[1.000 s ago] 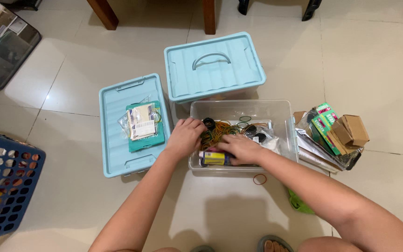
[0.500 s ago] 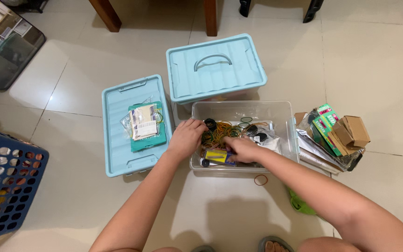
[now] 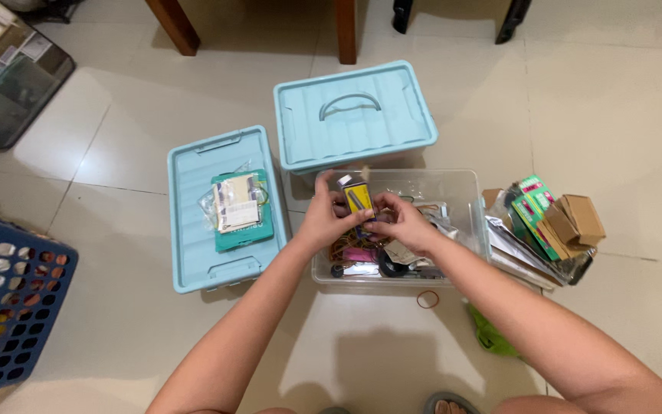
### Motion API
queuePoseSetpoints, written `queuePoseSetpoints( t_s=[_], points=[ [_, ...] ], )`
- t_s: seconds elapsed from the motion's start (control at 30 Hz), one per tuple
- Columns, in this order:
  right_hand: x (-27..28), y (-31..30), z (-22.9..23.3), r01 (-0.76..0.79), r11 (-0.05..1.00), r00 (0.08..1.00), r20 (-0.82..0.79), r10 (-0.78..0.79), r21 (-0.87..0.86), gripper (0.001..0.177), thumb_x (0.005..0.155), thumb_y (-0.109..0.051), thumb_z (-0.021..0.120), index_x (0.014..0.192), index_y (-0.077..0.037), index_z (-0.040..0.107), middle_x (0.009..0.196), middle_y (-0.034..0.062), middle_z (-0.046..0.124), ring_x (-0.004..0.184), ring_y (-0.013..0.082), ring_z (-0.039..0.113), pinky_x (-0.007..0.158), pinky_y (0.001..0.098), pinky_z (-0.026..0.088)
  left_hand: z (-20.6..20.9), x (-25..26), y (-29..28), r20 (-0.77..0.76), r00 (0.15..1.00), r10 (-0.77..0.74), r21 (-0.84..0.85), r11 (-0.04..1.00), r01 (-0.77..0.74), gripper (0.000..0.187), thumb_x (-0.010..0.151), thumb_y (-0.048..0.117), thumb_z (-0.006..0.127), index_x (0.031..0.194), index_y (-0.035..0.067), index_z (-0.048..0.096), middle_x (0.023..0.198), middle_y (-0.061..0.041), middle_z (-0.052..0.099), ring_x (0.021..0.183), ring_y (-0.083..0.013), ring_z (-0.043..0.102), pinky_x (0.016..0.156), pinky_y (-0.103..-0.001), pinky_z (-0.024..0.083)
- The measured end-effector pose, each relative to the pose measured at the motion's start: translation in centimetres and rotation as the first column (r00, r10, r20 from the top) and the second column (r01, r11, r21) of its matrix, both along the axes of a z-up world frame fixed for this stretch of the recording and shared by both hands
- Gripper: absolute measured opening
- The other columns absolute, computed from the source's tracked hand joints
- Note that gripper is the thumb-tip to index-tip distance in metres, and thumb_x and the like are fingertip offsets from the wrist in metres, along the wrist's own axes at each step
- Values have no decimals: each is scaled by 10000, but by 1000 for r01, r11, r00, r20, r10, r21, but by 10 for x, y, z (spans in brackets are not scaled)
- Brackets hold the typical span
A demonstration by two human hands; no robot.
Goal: The person wipes the lids of two light blue plastic containers with a green cloth, then opens a clear plastic bin and sorts its contents by moving various small items, including rubber bands, boxes, and packaged goods, into the blue containers.
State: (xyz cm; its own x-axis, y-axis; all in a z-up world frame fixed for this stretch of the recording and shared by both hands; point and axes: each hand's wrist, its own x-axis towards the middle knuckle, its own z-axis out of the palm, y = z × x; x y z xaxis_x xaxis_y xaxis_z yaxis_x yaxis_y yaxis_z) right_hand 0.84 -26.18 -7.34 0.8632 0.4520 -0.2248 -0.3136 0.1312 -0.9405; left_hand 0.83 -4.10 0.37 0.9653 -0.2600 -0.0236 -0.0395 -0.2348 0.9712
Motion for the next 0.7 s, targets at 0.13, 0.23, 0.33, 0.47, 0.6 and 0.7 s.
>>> queuePoseSetpoints(
  t_s=[0.13,0.23,0.33,0.47,0.6,0.7],
  points=[
    [-1,25,30,54,999,973,223,-54,5,555,871,-41,797,1344,-19,509,1300,106,580,1145,195,630,974,358,558,0,8,9,51,992,112,35,993,-113,692,808,212,859,1337,-12,474,996,-145,741,851,-163,698,723,-292,589],
    [3,32,42,17,986,962,272,28,-163,640,861,-119,761,1420,-108,448,1326,73,585,1147,176,620,972,347,553,9,26,43,129,985,117,21,992,-121,559,883,206,822,1329,8,548,1031,-110,748,894,-144,714,763,-290,605],
    [7,24,36,42,965,967,253,25,-259,570,906,-186,738,1405,-105,475,1340,90,613,1176,173,638,1007,339,548,22,42,102,-45,942,333,107,939,-327,495,910,279,743,1298,41,548,1013,-73,717,876,-118,732,729,-286,643],
    [10,-2,7,56,931,982,188,14,-361,433,916,-241,722,1297,-78,598,1291,86,672,1132,195,670,936,369,587,27,33,191,143,909,391,189,891,-413,588,933,292,767,1401,28,529,1043,-106,720,895,-144,698,745,-290,585],
    [1,-39,-15,29,757,951,251,180,-653,320,888,-177,725,1193,-91,680,1184,76,726,1077,206,718,933,351,594,14,9,264,-67,826,560,365,784,-502,604,922,289,768,1406,-3,557,1163,-145,717,1010,-198,681,850,-349,552],
    [-4,-52,-17,-35,571,886,238,397,-820,347,834,-95,728,1178,-136,700,1178,63,700,1085,230,695,968,359,567,-10,-6,288,-196,785,588,415,775,-477,602,905,280,738,1427,30,572,1170,-160,730,1035,-230,675,892,-372,525]
  ],
)
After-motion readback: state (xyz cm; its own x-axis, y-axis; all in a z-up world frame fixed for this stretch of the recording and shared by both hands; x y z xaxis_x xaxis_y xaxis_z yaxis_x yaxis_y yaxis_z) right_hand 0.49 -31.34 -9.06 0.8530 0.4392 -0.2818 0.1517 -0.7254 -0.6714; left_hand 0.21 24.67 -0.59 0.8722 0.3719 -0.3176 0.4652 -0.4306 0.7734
